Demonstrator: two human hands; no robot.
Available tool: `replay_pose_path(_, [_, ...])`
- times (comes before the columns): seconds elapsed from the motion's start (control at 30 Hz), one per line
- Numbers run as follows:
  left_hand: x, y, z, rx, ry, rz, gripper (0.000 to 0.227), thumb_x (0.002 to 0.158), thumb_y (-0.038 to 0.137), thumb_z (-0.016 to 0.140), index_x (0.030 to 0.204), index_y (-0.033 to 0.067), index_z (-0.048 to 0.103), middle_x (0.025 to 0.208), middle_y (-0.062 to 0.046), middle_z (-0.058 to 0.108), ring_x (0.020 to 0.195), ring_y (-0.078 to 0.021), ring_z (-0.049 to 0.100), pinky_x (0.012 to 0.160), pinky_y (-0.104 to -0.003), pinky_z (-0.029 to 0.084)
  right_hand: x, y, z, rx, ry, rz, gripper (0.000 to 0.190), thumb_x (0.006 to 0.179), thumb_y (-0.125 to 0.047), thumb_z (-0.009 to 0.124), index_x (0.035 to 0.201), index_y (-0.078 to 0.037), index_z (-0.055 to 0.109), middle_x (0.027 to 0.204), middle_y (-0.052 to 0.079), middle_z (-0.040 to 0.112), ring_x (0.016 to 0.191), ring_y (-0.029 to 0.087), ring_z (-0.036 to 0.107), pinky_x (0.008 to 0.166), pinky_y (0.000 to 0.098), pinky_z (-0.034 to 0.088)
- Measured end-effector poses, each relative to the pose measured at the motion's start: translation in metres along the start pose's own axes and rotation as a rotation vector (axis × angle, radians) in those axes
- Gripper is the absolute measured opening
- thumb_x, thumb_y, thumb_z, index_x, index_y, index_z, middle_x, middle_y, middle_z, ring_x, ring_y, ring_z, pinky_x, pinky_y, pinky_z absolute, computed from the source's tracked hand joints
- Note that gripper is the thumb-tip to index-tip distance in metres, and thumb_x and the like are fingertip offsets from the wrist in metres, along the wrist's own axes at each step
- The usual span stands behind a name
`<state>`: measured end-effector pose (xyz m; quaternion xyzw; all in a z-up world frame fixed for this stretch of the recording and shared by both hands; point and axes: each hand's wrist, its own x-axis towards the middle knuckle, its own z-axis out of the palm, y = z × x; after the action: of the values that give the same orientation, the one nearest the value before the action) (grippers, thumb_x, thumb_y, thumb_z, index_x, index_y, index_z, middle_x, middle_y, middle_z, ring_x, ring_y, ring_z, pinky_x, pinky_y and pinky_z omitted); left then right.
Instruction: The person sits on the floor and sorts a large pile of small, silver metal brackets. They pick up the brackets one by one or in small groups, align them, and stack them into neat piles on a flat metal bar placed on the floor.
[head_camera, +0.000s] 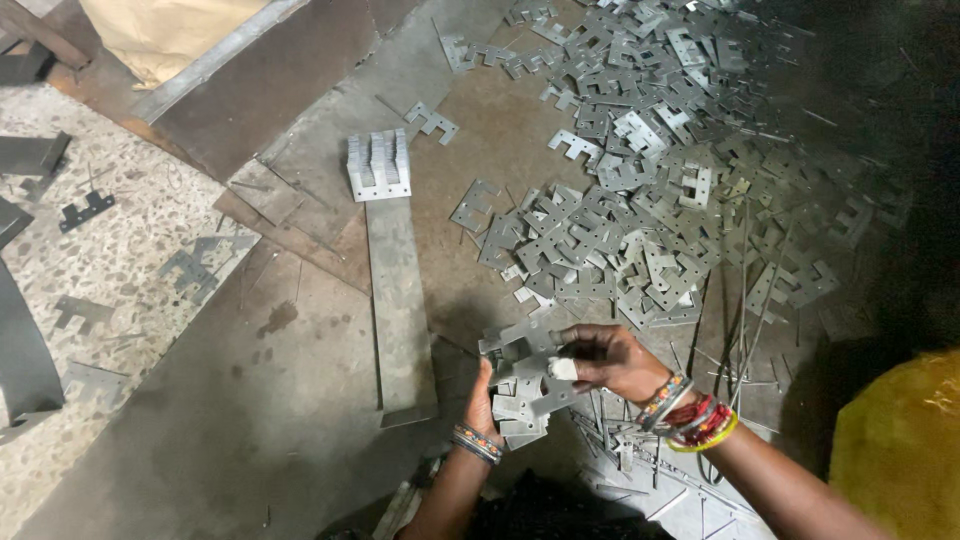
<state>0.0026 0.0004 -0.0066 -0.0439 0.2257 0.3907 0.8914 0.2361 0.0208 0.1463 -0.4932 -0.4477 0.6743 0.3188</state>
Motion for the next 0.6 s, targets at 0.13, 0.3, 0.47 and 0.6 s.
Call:
replay_pose_path(0.13, [-0.011, 0.003, 0.02, 0.02, -0.063, 0.006, 0.092, 0.076, 0.08, 0.057, 0.127, 0.0039, 0.064, 0.109, -0.017, 0.074, 0.092, -0.0311, 0.074, 0.084, -0.048, 0.062, 0.008, 0.012, -0.016, -1.014, 0.353, 0.048, 0.048, 0.081, -0.024, 0.078, 0.127, -0.013, 0.067, 0.106, 0.011, 0.079, 0.094, 0.024, 0.078, 0.084, 0.0351, 0.064])
replay_pose_path(0.3, [-0.021, 0.006, 0.03, -0.006, -0.056, 0.016, 0.088, 0.081, 0.082, 0.055, 0.128, 0.0082, 0.064, 0.108, -0.012, 0.074, 0.089, -0.0288, 0.072, 0.083, -0.049, 0.062, 0.019, 0.085, -0.025, -1.546, 0.42, -0.203, 0.068, 0.063, -0.037, 0.083, 0.123, -0.01, 0.063, 0.104, 0.019, 0.074, 0.098, 0.041, 0.072, 0.08, 0.0512, 0.06])
replay_pose_path(0.47, [-0.019, 0.005, 0.03, 0.018, -0.07, 0.003, 0.093, 0.079, 0.084, 0.053, 0.127, 0.0055, 0.064, 0.106, -0.014, 0.074, 0.09, -0.0293, 0.073, 0.083, -0.048, 0.062, 0.038, 0.115, -0.057, -1.255, 0.361, 0.257, 0.045, 0.078, -0.033, 0.082, 0.112, -0.007, 0.069, 0.095, 0.016, 0.075, 0.091, 0.034, 0.075, 0.081, 0.0431, 0.062])
replay_pose_path(0.6, [-0.018, 0.001, 0.024, 0.043, -0.017, -0.008, 0.085, 0.078, 0.077, 0.057, 0.128, 0.0084, 0.063, 0.109, -0.012, 0.075, 0.093, -0.0282, 0.073, 0.086, -0.049, 0.061, 0.023, 0.073, -0.062, -1.038, 0.441, 0.016, 0.025, 0.08, -0.015, 0.075, 0.105, -0.012, 0.077, 0.095, 0.01, 0.078, 0.082, 0.029, 0.079, 0.075, 0.0388, 0.064])
